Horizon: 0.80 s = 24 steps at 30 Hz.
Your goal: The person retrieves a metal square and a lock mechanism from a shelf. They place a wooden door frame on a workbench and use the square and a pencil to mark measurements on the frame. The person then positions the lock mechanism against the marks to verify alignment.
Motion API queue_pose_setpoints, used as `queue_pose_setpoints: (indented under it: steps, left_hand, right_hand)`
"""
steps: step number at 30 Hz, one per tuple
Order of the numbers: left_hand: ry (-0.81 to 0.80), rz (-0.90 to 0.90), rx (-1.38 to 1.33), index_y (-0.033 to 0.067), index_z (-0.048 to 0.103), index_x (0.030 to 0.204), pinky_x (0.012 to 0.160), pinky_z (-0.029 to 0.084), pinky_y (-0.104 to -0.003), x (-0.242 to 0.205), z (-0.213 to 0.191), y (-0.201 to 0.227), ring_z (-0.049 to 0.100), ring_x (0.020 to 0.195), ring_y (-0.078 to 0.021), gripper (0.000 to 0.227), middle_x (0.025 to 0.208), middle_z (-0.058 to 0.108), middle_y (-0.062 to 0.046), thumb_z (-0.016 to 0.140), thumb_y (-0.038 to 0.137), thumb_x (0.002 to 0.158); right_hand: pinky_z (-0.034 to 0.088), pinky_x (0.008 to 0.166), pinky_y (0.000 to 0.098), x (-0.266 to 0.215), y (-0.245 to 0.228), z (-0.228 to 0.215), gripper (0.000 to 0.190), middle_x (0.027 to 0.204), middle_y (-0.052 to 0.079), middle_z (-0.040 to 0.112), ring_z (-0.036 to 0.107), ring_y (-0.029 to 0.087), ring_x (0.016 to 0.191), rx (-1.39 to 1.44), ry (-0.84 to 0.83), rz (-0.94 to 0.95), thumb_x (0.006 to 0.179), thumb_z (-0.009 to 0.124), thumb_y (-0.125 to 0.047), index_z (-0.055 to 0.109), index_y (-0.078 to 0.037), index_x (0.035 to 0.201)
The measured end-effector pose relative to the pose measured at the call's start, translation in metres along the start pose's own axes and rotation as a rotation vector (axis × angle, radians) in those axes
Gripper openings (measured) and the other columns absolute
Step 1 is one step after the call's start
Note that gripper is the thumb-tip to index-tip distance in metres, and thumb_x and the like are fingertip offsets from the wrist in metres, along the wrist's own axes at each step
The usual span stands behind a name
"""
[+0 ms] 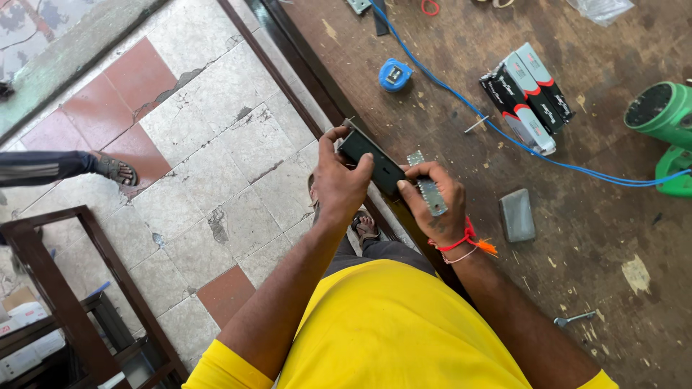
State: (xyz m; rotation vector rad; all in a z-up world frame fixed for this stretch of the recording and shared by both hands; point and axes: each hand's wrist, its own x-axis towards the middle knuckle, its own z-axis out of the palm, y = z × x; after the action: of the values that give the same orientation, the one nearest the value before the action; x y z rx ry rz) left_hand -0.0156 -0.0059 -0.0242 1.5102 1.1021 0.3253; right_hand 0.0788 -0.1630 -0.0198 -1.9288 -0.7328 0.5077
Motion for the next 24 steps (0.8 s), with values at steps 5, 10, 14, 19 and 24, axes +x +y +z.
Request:
queue_pose_setpoints:
  steps: [5, 10, 14, 19, 24]
  left_hand:
    - [-0.169, -0.008, -0.356, 0.0041, 0.047, 0.142, 0.07, 0.06, -0.028, 0.0, 0.002, -0.015, 0.073, 0.082, -0.0155, 0.062, 0.095, 0.075, -0.013, 0.076, 0.015, 0.089]
    - [-0.023, 0.572, 0.195, 0.0161, 0.047, 0.147, 0.093, 0.058, -0.037, 0.023, -0.014, -0.019, 0.069, 0.102, -0.0207, 0.078, 0.116, 0.071, -0.007, 0.089, 0.019, 0.081]
    - [0.062, 1.043, 0.72, 0.0269, 0.055, 0.14, 0.109, 0.041, -0.053, 0.056, -0.036, -0.008, 0.06, 0.128, -0.0358, 0.089, 0.141, 0.065, -0.012, 0.091, 0.03, 0.059]
    - [-0.55, 1.122, 1.06, 0.0272, 0.071, 0.12, 0.123, 0.029, -0.063, 0.079, -0.023, 0.016, 0.061, 0.126, -0.0224, 0.028, 0.123, 0.073, 0.001, 0.078, 0.015, 0.095]
    - [-0.703, 1.171, 1.078, 0.0172, 0.072, 0.116, 0.112, 0.041, -0.048, 0.092, -0.011, 0.02, 0.062, 0.12, -0.0265, 0.032, 0.13, 0.07, -0.005, 0.08, 0.014, 0.085]
  right_hand:
    - [0.058, 0.087, 0.0277, 0.013, 0.009, -0.002, 0.02, 0.106, 0.009, 0.076, 0.071, 0.013, 0.096, 0.339, -0.04, 0.122, 0.087, 0.078, -0.004, 0.065, -0.003, 0.102]
    - [0.056, 0.086, 0.0289, 0.012, 0.005, -0.005, 0.022, 0.105, 0.013, 0.074, 0.069, 0.013, 0.094, 0.149, 0.042, -0.074, 0.085, 0.081, -0.001, 0.064, -0.001, 0.099]
    - [0.059, 0.078, 0.0325, 0.01, -0.015, 0.004, 0.02, 0.099, 0.013, 0.076, 0.074, 0.019, 0.083, -0.182, 0.141, -0.297, 0.087, 0.082, -0.005, 0.065, -0.003, 0.097]
    - [0.056, 0.073, 0.0356, -0.001, -0.025, 0.013, 0.022, 0.094, 0.013, 0.073, 0.07, 0.026, 0.079, -0.307, 0.135, -0.442, 0.088, 0.084, -0.008, 0.065, -0.004, 0.1]
    - [0.054, 0.069, 0.0287, -0.018, -0.011, 0.001, 0.028, 0.082, 0.01, 0.069, 0.065, 0.013, 0.072, -0.177, 0.002, -0.139, 0.085, 0.084, -0.008, 0.066, -0.002, 0.105]
